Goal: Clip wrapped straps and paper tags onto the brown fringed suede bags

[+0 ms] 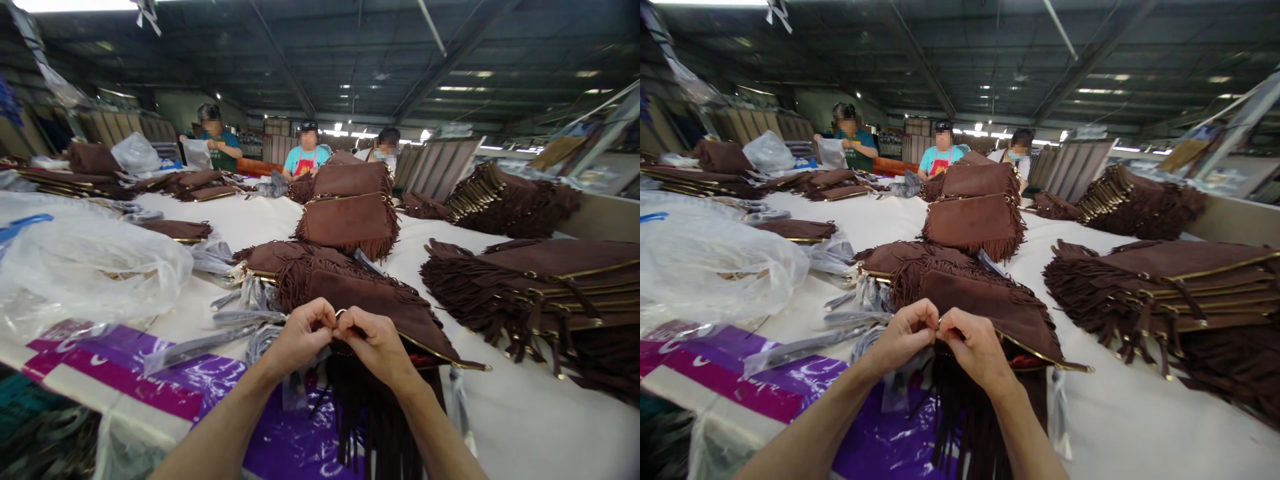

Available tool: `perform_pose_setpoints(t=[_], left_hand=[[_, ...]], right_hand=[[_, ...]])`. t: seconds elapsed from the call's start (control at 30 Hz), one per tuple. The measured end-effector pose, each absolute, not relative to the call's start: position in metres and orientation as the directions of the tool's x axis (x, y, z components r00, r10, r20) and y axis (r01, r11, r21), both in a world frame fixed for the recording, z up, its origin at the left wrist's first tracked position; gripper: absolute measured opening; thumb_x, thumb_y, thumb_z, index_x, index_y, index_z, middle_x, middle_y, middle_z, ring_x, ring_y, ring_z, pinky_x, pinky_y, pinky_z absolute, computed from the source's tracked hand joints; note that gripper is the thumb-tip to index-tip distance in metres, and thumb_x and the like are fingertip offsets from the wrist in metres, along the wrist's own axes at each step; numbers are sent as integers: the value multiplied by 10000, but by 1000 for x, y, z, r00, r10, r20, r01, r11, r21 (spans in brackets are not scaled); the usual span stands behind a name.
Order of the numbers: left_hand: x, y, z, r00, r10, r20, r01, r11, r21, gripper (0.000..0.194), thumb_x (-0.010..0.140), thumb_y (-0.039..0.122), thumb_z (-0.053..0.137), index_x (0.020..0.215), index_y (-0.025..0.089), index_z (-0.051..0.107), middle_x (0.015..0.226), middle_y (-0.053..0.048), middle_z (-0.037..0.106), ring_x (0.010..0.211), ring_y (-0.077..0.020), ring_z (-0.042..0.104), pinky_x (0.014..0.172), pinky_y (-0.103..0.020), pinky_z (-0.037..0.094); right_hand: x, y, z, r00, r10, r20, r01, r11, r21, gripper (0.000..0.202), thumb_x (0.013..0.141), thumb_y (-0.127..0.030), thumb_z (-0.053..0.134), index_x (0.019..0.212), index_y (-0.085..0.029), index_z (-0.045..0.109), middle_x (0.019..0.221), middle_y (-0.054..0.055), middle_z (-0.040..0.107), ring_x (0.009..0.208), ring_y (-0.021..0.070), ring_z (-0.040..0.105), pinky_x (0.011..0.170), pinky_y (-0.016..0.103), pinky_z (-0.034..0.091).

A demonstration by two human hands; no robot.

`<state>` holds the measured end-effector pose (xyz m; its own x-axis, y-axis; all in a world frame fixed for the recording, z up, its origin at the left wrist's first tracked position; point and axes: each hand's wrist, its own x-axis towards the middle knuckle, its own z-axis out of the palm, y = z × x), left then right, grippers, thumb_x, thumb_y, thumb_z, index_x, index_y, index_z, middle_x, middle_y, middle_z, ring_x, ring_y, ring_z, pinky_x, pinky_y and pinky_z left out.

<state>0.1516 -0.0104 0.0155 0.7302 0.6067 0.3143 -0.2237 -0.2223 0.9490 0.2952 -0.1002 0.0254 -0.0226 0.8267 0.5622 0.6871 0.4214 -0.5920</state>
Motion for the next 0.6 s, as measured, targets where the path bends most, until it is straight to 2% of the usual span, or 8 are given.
perform_pose_setpoints(t=[0.13,0.27,0.37,0.47,0.53,0.57,0.6], left_hand=[[154,-10,9,726,620,298,-228,-191,955,106,622,119,532,716,161,512,617,61,471,567,-74,416,535,-180,325],[145,-8,12,774,582,249,-141,-225,964,96,658,141,543,751,161,533,613,58,502,523,-76,450,494,-179,342],[128,2,25,767,590,252,-92,-288,953,193,722,139,478,893,166,566,685,31,574,550,-97,525,505,-190,395],[112,17,39,679,660,322,13,-448,894,282,756,104,412,965,167,590,685,22,597,599,-114,548,580,-214,438],[109,24,44,690,622,371,85,-578,812,281,773,91,402,927,165,626,717,4,624,681,-133,578,666,-238,461],[110,26,44,728,566,386,100,-645,757,277,774,84,410,903,165,642,766,-10,647,744,-145,597,719,-251,468],[113,27,43,778,494,388,102,-710,697,277,771,75,422,889,166,655,824,-23,667,810,-157,609,776,-264,470]], right_hand=[[295,-98,23,-54,830,554,692,431,-579,197,842,-76,496,691,-203,510,665,-46,528,584,114,498,577,202,353],[292,-105,27,-73,862,502,749,380,-543,156,893,-131,501,766,-208,549,711,-32,569,629,136,545,606,215,380],[273,-118,29,-6,817,577,887,271,-374,153,951,-152,449,931,-202,593,842,21,632,726,170,593,652,239,397],[233,-130,23,-80,752,654,965,222,-138,219,947,-106,430,860,-196,609,796,39,638,722,194,593,645,263,406],[200,-132,15,-205,798,567,962,271,-33,147,907,-111,539,817,-196,618,787,33,653,699,207,600,621,275,435],[184,-130,10,-206,846,491,968,248,-21,64,885,-135,612,862,-191,633,821,37,668,709,216,620,611,278,458],[170,-127,6,-173,895,411,980,196,-15,113,857,-172,685,963,-173,644,883,57,683,714,229,643,591,284,484]])
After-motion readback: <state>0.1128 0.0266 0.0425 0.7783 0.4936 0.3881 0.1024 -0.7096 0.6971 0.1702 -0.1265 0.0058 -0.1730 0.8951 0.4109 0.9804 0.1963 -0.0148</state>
